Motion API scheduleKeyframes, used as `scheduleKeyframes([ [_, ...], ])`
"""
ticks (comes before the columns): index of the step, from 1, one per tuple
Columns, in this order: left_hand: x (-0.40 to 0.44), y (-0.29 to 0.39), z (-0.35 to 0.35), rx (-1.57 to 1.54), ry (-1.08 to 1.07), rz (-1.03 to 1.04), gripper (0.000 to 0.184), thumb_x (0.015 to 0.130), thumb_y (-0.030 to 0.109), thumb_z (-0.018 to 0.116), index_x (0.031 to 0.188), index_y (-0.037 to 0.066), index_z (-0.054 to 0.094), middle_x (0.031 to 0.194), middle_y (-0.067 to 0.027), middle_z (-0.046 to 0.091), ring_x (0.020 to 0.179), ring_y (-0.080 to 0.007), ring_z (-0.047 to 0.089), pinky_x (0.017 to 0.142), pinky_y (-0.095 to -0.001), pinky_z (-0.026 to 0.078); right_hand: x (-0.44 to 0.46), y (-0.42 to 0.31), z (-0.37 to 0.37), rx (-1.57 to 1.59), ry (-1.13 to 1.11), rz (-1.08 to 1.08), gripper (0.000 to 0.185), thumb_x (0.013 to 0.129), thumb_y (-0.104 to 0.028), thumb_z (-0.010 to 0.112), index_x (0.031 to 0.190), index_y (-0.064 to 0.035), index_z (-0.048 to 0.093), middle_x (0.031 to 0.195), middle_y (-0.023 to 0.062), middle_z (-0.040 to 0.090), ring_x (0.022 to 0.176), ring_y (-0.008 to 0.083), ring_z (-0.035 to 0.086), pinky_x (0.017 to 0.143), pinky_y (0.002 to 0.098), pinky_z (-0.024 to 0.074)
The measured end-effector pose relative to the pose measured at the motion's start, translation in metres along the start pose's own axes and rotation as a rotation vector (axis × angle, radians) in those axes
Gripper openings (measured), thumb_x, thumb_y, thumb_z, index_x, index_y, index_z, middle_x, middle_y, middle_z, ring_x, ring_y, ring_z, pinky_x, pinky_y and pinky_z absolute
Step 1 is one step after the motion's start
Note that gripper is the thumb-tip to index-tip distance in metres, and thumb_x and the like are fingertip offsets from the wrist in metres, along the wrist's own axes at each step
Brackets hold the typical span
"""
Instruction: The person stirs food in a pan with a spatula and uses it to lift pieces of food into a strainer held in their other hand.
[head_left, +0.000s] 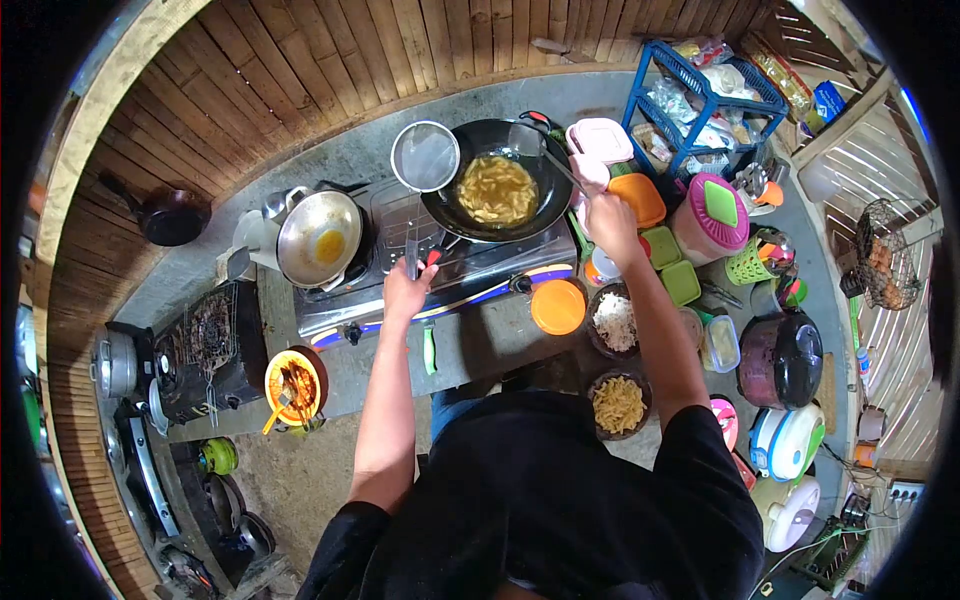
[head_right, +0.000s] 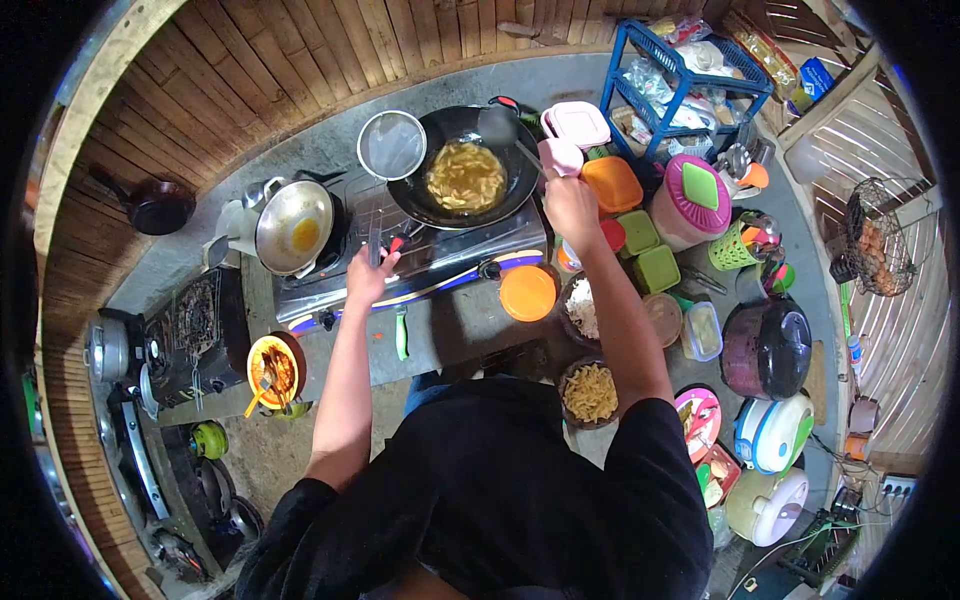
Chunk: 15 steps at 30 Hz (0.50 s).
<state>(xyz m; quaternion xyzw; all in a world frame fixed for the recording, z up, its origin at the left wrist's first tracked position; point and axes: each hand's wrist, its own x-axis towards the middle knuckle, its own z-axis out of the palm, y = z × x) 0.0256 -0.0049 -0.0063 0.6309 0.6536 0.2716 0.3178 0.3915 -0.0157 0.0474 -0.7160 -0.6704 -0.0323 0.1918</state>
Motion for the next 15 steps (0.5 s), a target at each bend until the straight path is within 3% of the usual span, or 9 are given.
scheduleKeyframes([
  [4, 0.000, -0.001, 0.002, 0.000, -0.001, -0.010, 0.031, 0.080, 0.032, 0.076, 0.088, 0.006, 0.060, 0.063, -0.0086, 0.066, 0.059, -0.0213, 0.067, 0.061, -0.0355, 0.049, 0.005, 0.008, 0.016, -0.034, -0.071, -0.013, 0.026, 0.088, -0.015, 0.054, 0.107, -0.0013, 0.066, 0.074, 0.0220, 0.066, 0.071, 0.0391, 0.067, 0.066, 0.0488, 0.0529],
  [7, 0.001, -0.003, 0.002, 0.008, -0.003, -0.005, 0.031, 0.081, 0.032, 0.076, 0.088, 0.007, 0.060, 0.063, -0.0084, 0.066, 0.060, -0.0214, 0.067, 0.061, -0.0354, 0.049, 0.009, 0.012, 0.038, 0.250, -0.054, -0.058, 0.028, 0.088, -0.014, 0.053, 0.108, -0.0001, 0.066, 0.086, 0.0247, 0.067, 0.083, 0.0397, 0.066, 0.076, 0.0467, 0.0527],
  [9, 0.002, -0.002, 0.001, 0.023, -0.003, -0.009, 0.031, 0.081, 0.032, 0.076, 0.088, 0.007, 0.060, 0.063, -0.0083, 0.066, 0.060, -0.0213, 0.067, 0.061, -0.0353, 0.049, 0.013, 0.010, 0.046, 0.387, -0.204, 0.045, 0.028, 0.089, -0.014, 0.054, 0.110, 0.0003, 0.066, 0.101, 0.0252, 0.066, 0.098, 0.0377, 0.064, 0.087, 0.0434, 0.0501],
  [12, 0.001, -0.001, 0.002, 0.038, -0.007, -0.023, 0.031, 0.081, 0.032, 0.076, 0.088, 0.007, 0.060, 0.063, -0.0078, 0.066, 0.060, -0.0207, 0.067, 0.061, -0.0352, 0.049, 0.015, 0.005, 0.044, 0.562, -0.359, 0.109, 0.028, 0.090, -0.015, 0.057, 0.112, -0.0010, 0.066, 0.110, 0.0227, 0.065, 0.107, 0.0340, 0.062, 0.093, 0.0406, 0.0477],
  [13, 0.001, 0.000, 0.001, 0.010, -0.015, -0.026, 0.031, 0.081, 0.031, 0.076, 0.087, 0.006, 0.058, 0.065, -0.0084, 0.066, 0.060, -0.0196, 0.066, 0.061, -0.0342, 0.049, 0.015, -0.001, 0.036, 0.563, -0.364, 0.108, 0.028, 0.090, -0.015, 0.057, 0.112, -0.0010, 0.066, 0.110, 0.0227, 0.065, 0.107, 0.0340, 0.062, 0.093, 0.0406, 0.0477],
  [15, 0.001, -0.001, 0.001, -0.028, -0.021, -0.040, 0.031, 0.080, 0.030, 0.076, 0.087, 0.006, 0.057, 0.067, -0.0086, 0.066, 0.059, -0.0184, 0.066, 0.060, -0.0331, 0.049, 0.010, -0.011, 0.019, 0.627, -0.497, 0.243, 0.030, 0.091, -0.016, 0.058, 0.117, -0.0013, 0.064, 0.093, 0.0164, 0.070, 0.088, 0.0256, 0.068, 0.080, 0.0368, 0.0506],
])
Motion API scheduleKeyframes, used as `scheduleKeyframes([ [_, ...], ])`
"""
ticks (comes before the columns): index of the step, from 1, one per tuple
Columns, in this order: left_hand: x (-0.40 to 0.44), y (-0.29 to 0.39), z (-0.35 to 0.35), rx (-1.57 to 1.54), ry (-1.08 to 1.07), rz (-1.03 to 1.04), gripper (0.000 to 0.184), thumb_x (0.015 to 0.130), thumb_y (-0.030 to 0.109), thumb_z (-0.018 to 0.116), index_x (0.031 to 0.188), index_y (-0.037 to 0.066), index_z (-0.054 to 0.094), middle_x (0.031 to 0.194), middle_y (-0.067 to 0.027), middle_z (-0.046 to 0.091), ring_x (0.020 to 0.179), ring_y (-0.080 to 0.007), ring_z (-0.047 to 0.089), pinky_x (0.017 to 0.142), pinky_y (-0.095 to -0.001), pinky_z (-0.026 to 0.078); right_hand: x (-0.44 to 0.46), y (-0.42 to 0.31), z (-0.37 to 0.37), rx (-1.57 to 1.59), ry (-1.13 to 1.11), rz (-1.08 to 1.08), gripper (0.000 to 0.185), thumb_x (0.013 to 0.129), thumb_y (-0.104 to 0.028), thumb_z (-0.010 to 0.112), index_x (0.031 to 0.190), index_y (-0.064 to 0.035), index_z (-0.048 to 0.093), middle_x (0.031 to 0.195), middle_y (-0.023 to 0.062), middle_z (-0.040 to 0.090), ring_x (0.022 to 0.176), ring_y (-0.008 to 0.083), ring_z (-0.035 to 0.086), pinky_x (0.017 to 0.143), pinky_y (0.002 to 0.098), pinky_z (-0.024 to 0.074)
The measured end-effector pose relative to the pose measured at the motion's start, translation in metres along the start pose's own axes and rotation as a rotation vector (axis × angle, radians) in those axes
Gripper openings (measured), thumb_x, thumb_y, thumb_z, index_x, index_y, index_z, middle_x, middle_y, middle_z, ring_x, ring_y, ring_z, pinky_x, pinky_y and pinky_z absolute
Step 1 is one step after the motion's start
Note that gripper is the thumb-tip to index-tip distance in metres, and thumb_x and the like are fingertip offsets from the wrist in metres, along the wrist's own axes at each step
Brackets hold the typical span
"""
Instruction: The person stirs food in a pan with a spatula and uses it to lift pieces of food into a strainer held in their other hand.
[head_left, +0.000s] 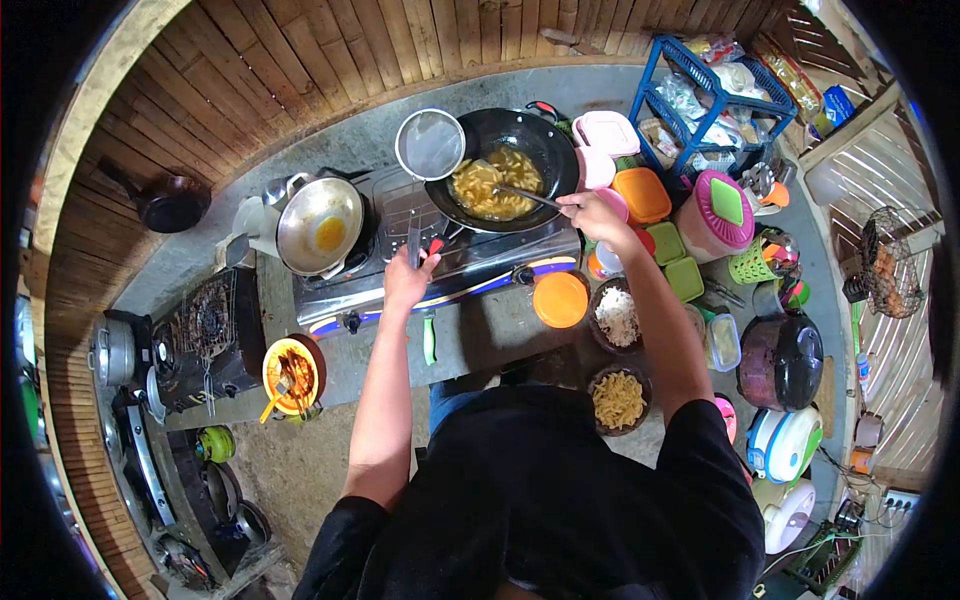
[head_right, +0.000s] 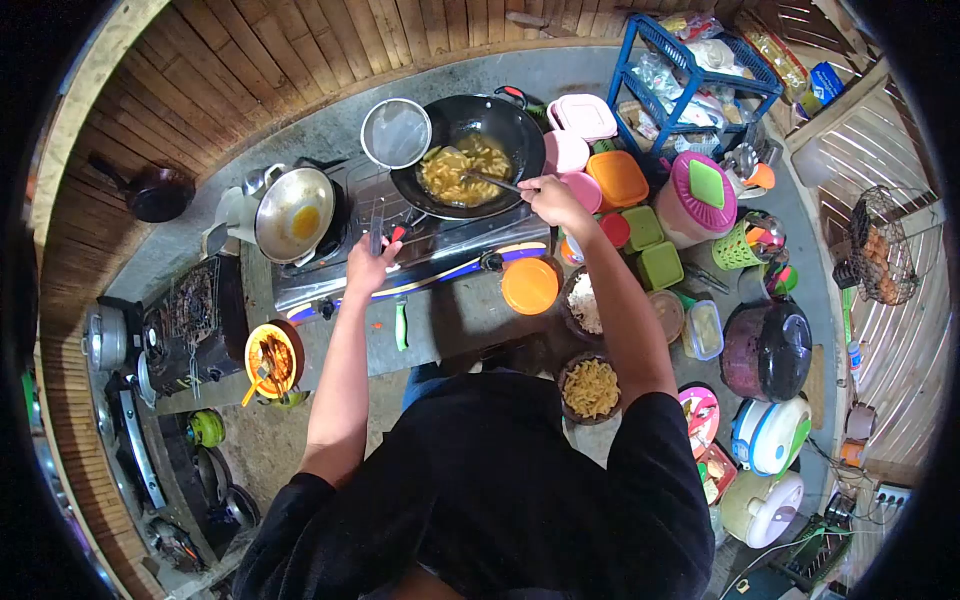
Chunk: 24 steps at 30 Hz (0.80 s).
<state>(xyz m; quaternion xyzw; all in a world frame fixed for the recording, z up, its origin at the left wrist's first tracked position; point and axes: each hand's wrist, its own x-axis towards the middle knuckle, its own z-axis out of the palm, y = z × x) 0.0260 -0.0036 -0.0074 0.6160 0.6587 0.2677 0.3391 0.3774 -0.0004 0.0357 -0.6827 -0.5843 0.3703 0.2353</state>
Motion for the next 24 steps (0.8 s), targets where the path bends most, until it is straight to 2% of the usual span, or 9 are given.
scheduleKeyframes([
  [1, 0.000, -0.001, 0.000, -0.001, 0.000, -0.006, 0.031, 0.080, 0.030, 0.076, 0.087, 0.006, 0.057, 0.067, -0.0086, 0.066, 0.059, -0.0184, 0.066, 0.060, -0.0331, 0.049, -0.006, -0.003, -0.002, -0.002, -0.005, 0.001, 0.030, 0.091, -0.016, 0.058, 0.117, -0.0013, 0.064, 0.093, 0.0164, 0.070, 0.088, 0.0256, 0.068, 0.080, 0.0368, 0.0506],
  [4, -0.001, 0.004, -0.002, 0.032, -0.006, -0.018, 0.032, 0.081, 0.029, 0.076, 0.088, 0.005, 0.058, 0.068, -0.0092, 0.067, 0.061, -0.0185, 0.067, 0.062, -0.0335, 0.050, -0.012, 0.001, -0.009, 0.205, -0.110, 0.110, 0.031, 0.092, -0.014, 0.056, 0.121, -0.0019, 0.062, 0.074, 0.0059, 0.063, 0.067, 0.0144, 0.059, 0.066, 0.0319, 0.0473],
  [6, -0.001, 0.004, -0.002, 0.012, -0.007, -0.016, 0.032, 0.081, 0.029, 0.076, 0.088, 0.005, 0.058, 0.068, -0.0093, 0.067, 0.062, -0.0185, 0.067, 0.062, -0.0336, 0.050, -0.012, 0.015, -0.010, 0.201, -0.102, -0.102, 0.031, 0.093, -0.012, 0.055, 0.122, -0.0020, 0.061, 0.067, -0.0008, 0.051, 0.059, 0.0083, 0.045, 0.057, 0.0283, 0.0404],
  [7, -0.001, 0.003, -0.002, -0.006, -0.006, -0.012, 0.032, 0.080, 0.029, 0.076, 0.089, 0.005, 0.058, 0.069, -0.0094, 0.067, 0.063, -0.0185, 0.067, 0.063, -0.0337, 0.050, -0.013, 0.018, -0.012, 0.200, -0.103, -0.098, 0.031, 0.093, -0.012, 0.055, 0.122, -0.0020, 0.061, 0.067, -0.0008, 0.051, 0.059, 0.0083, 0.045, 0.057, 0.0283, 0.0404],
  [14, -0.005, 0.008, -0.004, -0.007, -0.002, -0.029, 0.031, 0.080, 0.029, 0.077, 0.088, 0.005, 0.059, 0.067, -0.0088, 0.067, 0.062, -0.0183, 0.066, 0.063, -0.0335, 0.050, -0.032, 0.034, -0.024, 0.047, 0.008, -0.256, 0.031, 0.092, -0.013, 0.056, 0.120, -0.0012, 0.062, 0.079, 0.0093, 0.063, 0.070, 0.0152, 0.058, 0.068, 0.0309, 0.0467],
  [16, -0.005, 0.009, -0.004, -0.018, 0.001, -0.037, 0.031, 0.080, 0.029, 0.077, 0.087, 0.005, 0.059, 0.067, -0.0085, 0.066, 0.061, -0.0178, 0.065, 0.062, -0.0329, 0.049, -0.032, 0.042, -0.024, 0.019, 0.122, -0.491, 0.031, 0.090, -0.014, 0.057, 0.119, -0.0026, 0.063, 0.096, 0.0160, 0.068, 0.085, 0.0240, 0.066, 0.078, 0.0344, 0.0496],
  [19, -0.005, 0.009, -0.003, -0.026, 0.001, -0.041, 0.030, 0.080, 0.028, 0.077, 0.087, 0.005, 0.058, 0.066, -0.0082, 0.066, 0.060, -0.0171, 0.064, 0.062, -0.0323, 0.049, -0.047, 0.036, -0.032, -0.087, 0.129, -0.367, 0.031, 0.090, -0.014, 0.057, 0.118, -0.0051, 0.064, 0.109, 0.0180, 0.067, 0.099, 0.0308, 0.066, 0.085, 0.0374, 0.0497],
  [20, -0.003, 0.005, -0.003, -0.020, -0.014, -0.038, 0.032, 0.080, 0.029, 0.077, 0.090, 0.005, 0.059, 0.073, -0.0113, 0.069, 0.062, -0.0209, 0.069, 0.063, -0.0350, 0.052, -0.054, 0.028, -0.034, -0.155, 0.151, -0.349, 0.031, 0.089, -0.015, 0.057, 0.118, -0.0065, 0.064, 0.110, 0.0176, 0.066, 0.101, 0.0330, 0.064, 0.086, 0.0386, 0.0497],
  [24, -0.002, 0.001, 0.000, -0.044, 0.016, -0.018, 0.029, 0.080, 0.028, 0.076, 0.087, 0.006, 0.058, 0.065, -0.0083, 0.066, 0.060, -0.0175, 0.065, 0.061, -0.0327, 0.049, -0.060, 0.022, -0.037, -0.303, 0.233, -0.337, 0.030, 0.089, -0.016, 0.057, 0.117, -0.0075, 0.065, 0.109, 0.0172, 0.066, 0.097, 0.0351, 0.064, 0.083, 0.0420, 0.0504],
])
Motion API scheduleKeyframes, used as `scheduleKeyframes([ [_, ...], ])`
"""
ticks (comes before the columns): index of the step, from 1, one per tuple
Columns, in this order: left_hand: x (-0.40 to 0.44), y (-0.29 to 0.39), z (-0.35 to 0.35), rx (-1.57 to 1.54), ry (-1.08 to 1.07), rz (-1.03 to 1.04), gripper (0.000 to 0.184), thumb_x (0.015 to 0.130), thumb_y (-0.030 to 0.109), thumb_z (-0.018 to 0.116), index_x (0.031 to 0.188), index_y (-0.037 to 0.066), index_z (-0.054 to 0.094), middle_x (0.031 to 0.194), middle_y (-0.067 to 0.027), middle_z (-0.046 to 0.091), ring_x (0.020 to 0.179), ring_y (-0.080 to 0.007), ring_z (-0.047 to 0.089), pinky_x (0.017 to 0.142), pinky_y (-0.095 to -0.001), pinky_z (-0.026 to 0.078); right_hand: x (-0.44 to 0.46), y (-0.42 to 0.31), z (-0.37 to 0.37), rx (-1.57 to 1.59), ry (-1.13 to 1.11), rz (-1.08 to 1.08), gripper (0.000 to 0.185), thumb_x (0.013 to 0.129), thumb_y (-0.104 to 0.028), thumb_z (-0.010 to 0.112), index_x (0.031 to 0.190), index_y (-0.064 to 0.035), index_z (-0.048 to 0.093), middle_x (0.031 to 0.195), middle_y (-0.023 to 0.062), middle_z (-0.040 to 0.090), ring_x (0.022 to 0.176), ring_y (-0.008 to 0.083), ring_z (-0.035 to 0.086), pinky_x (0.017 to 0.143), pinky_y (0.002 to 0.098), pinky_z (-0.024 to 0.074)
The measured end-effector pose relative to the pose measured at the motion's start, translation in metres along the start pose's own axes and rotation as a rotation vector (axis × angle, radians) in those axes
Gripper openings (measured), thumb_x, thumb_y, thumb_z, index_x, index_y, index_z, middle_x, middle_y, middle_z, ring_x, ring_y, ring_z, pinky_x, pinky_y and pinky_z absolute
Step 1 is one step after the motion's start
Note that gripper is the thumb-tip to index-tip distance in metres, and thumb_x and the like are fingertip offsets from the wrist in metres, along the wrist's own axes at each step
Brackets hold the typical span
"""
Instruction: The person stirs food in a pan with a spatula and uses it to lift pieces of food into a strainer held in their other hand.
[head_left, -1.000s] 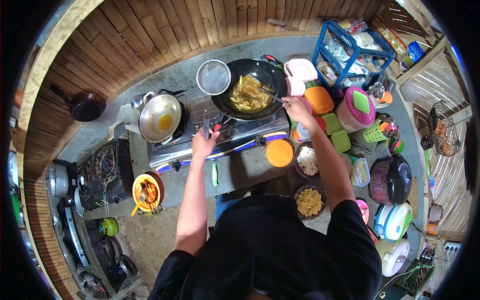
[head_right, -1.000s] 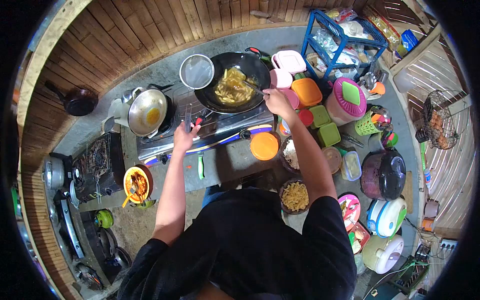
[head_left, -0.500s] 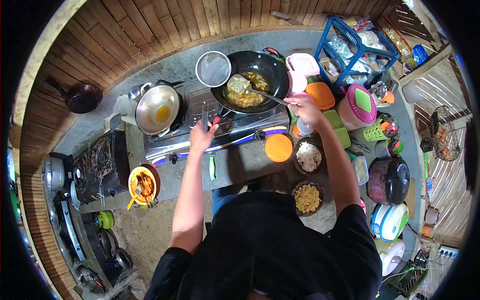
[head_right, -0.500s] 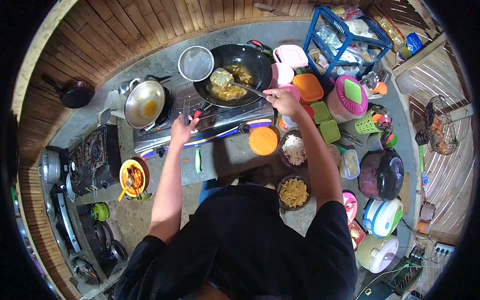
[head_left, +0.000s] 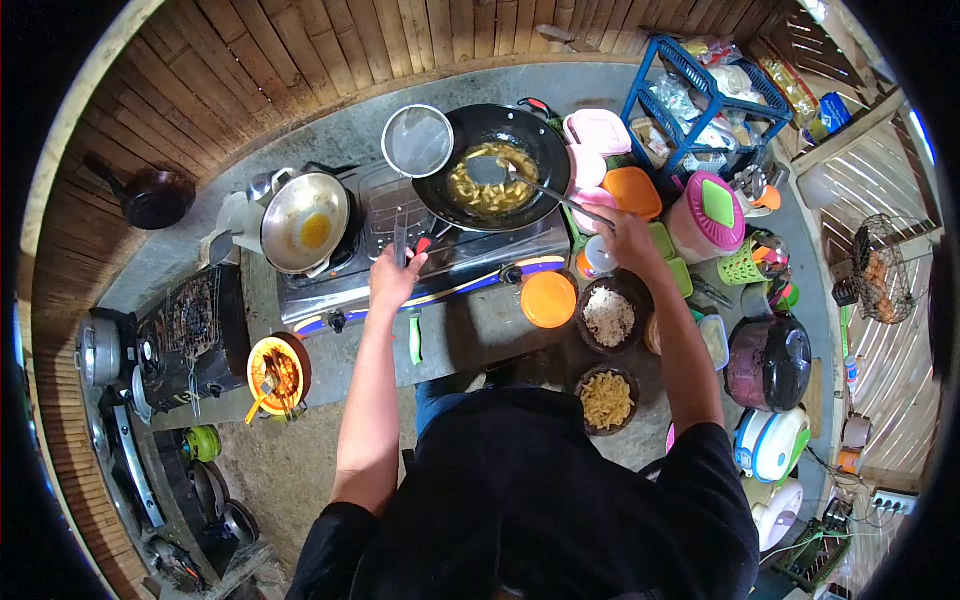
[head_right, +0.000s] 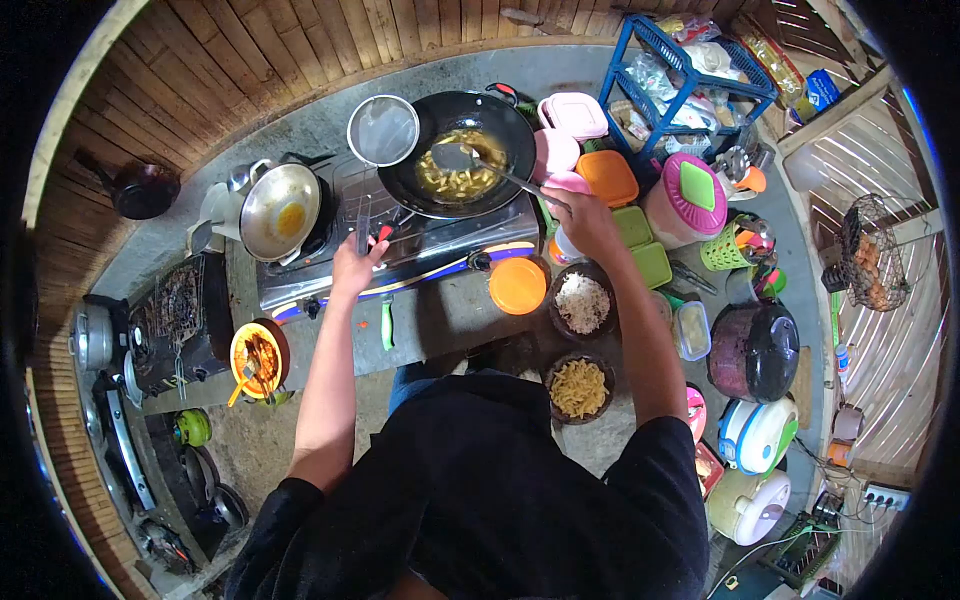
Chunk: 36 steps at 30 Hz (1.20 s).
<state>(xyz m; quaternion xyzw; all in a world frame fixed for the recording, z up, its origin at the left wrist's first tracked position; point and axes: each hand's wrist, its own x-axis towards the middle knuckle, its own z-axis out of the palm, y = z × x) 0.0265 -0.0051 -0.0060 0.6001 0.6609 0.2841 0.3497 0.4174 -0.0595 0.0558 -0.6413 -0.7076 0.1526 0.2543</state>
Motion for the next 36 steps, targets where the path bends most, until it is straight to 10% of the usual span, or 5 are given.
scheduleKeyframes([
  [12, -0.004, 0.007, -0.004, 0.024, -0.025, -0.021, 0.030, 0.081, 0.029, 0.076, 0.089, 0.005, 0.059, 0.066, -0.0085, 0.066, 0.062, -0.0182, 0.066, 0.063, -0.0331, 0.049, 0.023, 0.023, 0.018, -0.270, 0.197, 0.010, 0.032, 0.090, -0.018, 0.054, 0.120, -0.0093, 0.063, 0.093, 0.0229, 0.065, 0.087, 0.0397, 0.063, 0.073, 0.0481, 0.0493],
  [23, 0.000, 0.002, -0.001, 0.049, -0.020, -0.005, 0.030, 0.081, 0.029, 0.076, 0.088, 0.005, 0.059, 0.068, -0.0105, 0.067, 0.061, -0.0207, 0.068, 0.062, -0.0355, 0.051, 0.026, 0.034, 0.012, 0.189, -0.259, -0.012, 0.030, 0.089, -0.019, 0.059, 0.115, -0.0051, 0.066, 0.100, 0.0184, 0.069, 0.097, 0.0278, 0.066, 0.086, 0.0360, 0.0491],
  [36, 0.001, -0.003, 0.001, -0.012, -0.035, -0.036, 0.029, 0.081, 0.026, 0.076, 0.086, 0.004, 0.058, 0.067, -0.0110, 0.065, 0.062, -0.0232, 0.065, 0.061, -0.0362, 0.050, -0.005, 0.001, 0.003, 0.268, -0.280, 0.158, 0.032, 0.092, -0.016, 0.060, 0.122, -0.0072, 0.063, 0.096, 0.0152, 0.070, 0.084, 0.0181, 0.065, 0.078, 0.0322, 0.0483],
])
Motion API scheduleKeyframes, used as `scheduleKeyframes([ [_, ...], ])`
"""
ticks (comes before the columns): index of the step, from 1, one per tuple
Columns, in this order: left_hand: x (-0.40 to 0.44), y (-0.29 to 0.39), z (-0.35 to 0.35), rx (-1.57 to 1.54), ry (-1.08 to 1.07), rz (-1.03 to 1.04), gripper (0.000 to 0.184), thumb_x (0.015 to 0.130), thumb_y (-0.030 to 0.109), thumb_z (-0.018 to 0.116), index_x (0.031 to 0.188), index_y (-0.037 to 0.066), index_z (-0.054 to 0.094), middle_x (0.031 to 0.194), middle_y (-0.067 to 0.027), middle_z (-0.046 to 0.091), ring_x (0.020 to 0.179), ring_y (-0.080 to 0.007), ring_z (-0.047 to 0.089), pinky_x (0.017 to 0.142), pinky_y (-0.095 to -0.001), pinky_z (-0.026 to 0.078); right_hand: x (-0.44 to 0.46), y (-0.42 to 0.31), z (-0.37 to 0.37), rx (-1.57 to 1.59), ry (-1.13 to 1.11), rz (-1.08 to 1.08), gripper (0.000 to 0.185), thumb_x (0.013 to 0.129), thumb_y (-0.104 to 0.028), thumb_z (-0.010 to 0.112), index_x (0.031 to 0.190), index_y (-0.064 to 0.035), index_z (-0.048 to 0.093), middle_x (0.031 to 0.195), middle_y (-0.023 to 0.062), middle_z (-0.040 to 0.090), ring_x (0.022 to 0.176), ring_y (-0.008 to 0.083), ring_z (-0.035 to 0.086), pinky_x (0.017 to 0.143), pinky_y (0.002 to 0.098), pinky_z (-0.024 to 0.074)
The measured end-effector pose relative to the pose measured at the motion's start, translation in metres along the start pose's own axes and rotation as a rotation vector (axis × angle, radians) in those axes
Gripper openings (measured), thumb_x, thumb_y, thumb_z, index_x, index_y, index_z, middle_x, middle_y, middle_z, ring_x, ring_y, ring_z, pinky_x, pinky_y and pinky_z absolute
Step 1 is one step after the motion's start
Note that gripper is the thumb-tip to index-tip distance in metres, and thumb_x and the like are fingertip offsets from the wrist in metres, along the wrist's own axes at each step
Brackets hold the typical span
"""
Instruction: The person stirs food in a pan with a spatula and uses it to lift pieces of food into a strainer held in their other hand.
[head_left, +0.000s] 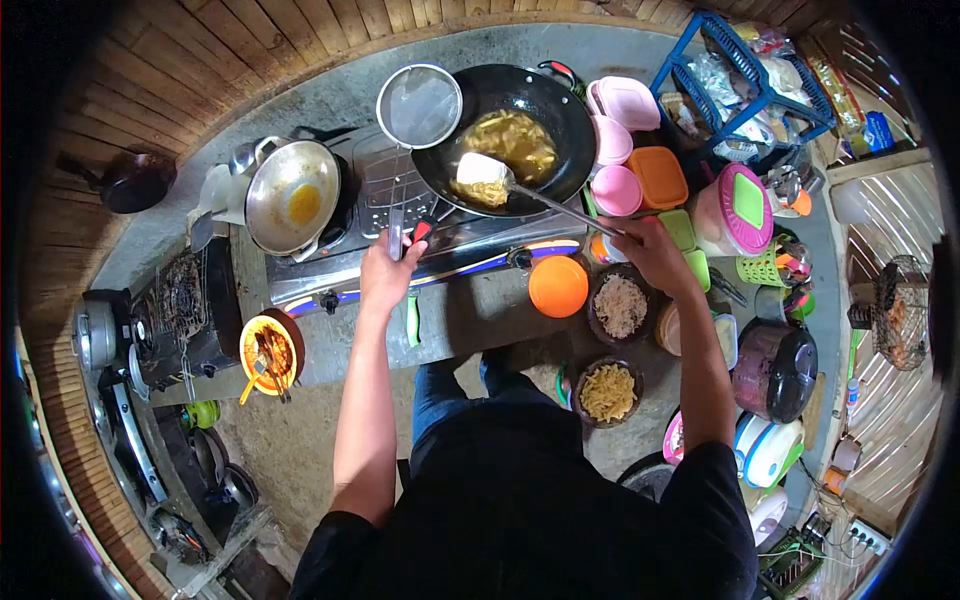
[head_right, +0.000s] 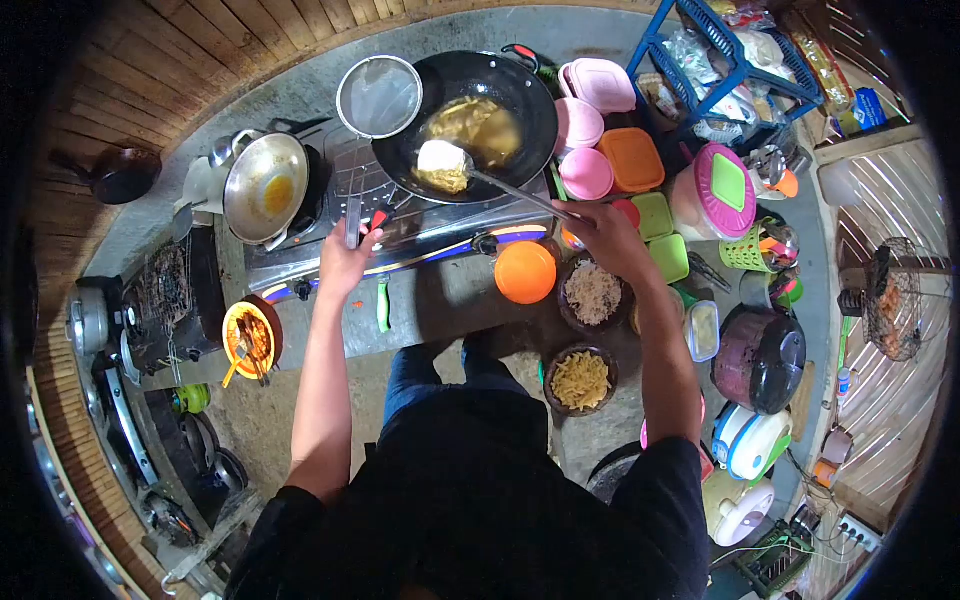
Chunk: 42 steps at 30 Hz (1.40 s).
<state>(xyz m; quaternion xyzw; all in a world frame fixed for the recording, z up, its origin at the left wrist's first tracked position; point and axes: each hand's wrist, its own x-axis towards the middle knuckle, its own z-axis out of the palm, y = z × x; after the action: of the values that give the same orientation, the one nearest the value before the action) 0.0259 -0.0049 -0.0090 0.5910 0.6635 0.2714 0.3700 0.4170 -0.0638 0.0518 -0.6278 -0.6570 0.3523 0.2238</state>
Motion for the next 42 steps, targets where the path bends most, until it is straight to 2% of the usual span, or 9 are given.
scheduleKeyframes([
  [5, -0.001, -0.002, 0.001, 0.040, 0.029, 0.001, 0.029, 0.080, 0.026, 0.076, 0.086, 0.004, 0.058, 0.072, -0.0122, 0.066, 0.066, -0.0262, 0.066, 0.063, -0.0376, 0.050, -0.011, -0.027, -0.009, 0.026, -0.024, 0.202, 0.032, 0.091, -0.015, 0.062, 0.123, -0.0120, 0.064, 0.097, 0.0144, 0.070, 0.084, 0.0175, 0.065, 0.078, 0.0326, 0.0486],
  [15, -0.004, 0.005, -0.001, -0.002, 0.001, -0.073, 0.031, 0.080, 0.029, 0.077, 0.087, 0.004, 0.059, 0.074, -0.0129, 0.067, 0.068, -0.0267, 0.066, 0.065, -0.0380, 0.050, -0.005, -0.002, -0.015, 0.117, 0.088, 0.061, 0.032, 0.091, -0.011, 0.060, 0.122, -0.0113, 0.064, 0.098, 0.0164, 0.070, 0.086, 0.0186, 0.066, 0.080, 0.0334, 0.0488],
  [22, -0.003, -0.003, 0.001, 0.028, 0.031, -0.027, 0.031, 0.080, 0.028, 0.077, 0.088, 0.004, 0.060, 0.074, -0.0124, 0.067, 0.068, -0.0263, 0.066, 0.065, -0.0377, 0.050, 0.032, 0.011, -0.009, -0.244, 0.386, -0.118, 0.031, 0.090, -0.010, 0.059, 0.120, -0.0091, 0.064, 0.098, 0.0207, 0.067, 0.085, 0.0359, 0.066, 0.074, 0.0416, 0.0512],
  [24, -0.002, -0.003, 0.001, 0.075, 0.023, 0.016, 0.028, 0.083, 0.023, 0.075, 0.089, 0.004, 0.055, 0.068, -0.0061, 0.063, 0.060, -0.0145, 0.063, 0.058, -0.0305, 0.049, 0.040, 0.015, -0.006, -0.343, 0.410, -0.075, 0.030, 0.090, -0.011, 0.059, 0.120, -0.0089, 0.064, 0.098, 0.0217, 0.067, 0.085, 0.0376, 0.065, 0.071, 0.0441, 0.0514],
  [28, -0.002, -0.001, 0.001, 0.092, 0.034, 0.018, 0.028, 0.083, 0.023, 0.075, 0.089, 0.004, 0.056, 0.068, -0.0063, 0.063, 0.060, -0.0143, 0.063, 0.057, -0.0303, 0.049, 0.046, 0.009, 0.000, -0.412, 0.352, 0.002, 0.028, 0.090, -0.013, 0.058, 0.117, -0.0091, 0.064, 0.096, 0.0232, 0.066, 0.086, 0.0373, 0.065, 0.070, 0.0465, 0.0510],
  [30, -0.002, -0.001, 0.000, 0.063, 0.025, -0.044, 0.031, 0.079, 0.029, 0.077, 0.088, 0.004, 0.060, 0.074, -0.0131, 0.067, 0.068, -0.0280, 0.065, 0.065, -0.0379, 0.050, 0.047, 0.009, 0.004, -0.378, 0.292, 0.025, 0.027, 0.090, -0.014, 0.058, 0.116, -0.0087, 0.065, 0.095, 0.0236, 0.066, 0.087, 0.0378, 0.065, 0.071, 0.0465, 0.0510],
  [32, -0.002, 0.000, 0.000, 0.056, 0.027, -0.045, 0.031, 0.079, 0.028, 0.077, 0.088, 0.004, 0.060, 0.074, -0.0131, 0.067, 0.068, -0.0276, 0.065, 0.065, -0.0376, 0.050, 0.048, 0.021, 0.008, -0.232, 0.250, -0.021, 0.030, 0.091, -0.014, 0.058, 0.120, -0.0106, 0.064, 0.083, 0.0171, 0.065, 0.067, 0.0264, 0.062, 0.062, 0.0372, 0.0477],
  [35, -0.002, -0.003, 0.001, 0.028, 0.021, -0.048, 0.031, 0.079, 0.028, 0.078, 0.088, 0.004, 0.061, 0.075, -0.0132, 0.067, 0.068, -0.0270, 0.065, 0.065, -0.0372, 0.050, 0.041, 0.008, 0.007, 0.002, 0.099, 0.034, 0.029, 0.092, -0.015, 0.058, 0.120, -0.0074, 0.064, 0.082, 0.0082, 0.064, 0.071, 0.0142, 0.057, 0.067, 0.0304, 0.0461],
  [42, -0.002, -0.003, 0.001, 0.022, 0.031, -0.036, 0.031, 0.079, 0.028, 0.078, 0.087, 0.004, 0.060, 0.074, -0.0134, 0.067, 0.068, -0.0269, 0.066, 0.065, -0.0373, 0.050, 0.026, -0.004, 0.011, 0.136, -0.070, 0.132, 0.033, 0.094, -0.016, 0.057, 0.124, -0.0028, 0.062, 0.089, 0.0022, 0.064, 0.082, 0.0079, 0.054, 0.077, 0.0257, 0.0452],
])
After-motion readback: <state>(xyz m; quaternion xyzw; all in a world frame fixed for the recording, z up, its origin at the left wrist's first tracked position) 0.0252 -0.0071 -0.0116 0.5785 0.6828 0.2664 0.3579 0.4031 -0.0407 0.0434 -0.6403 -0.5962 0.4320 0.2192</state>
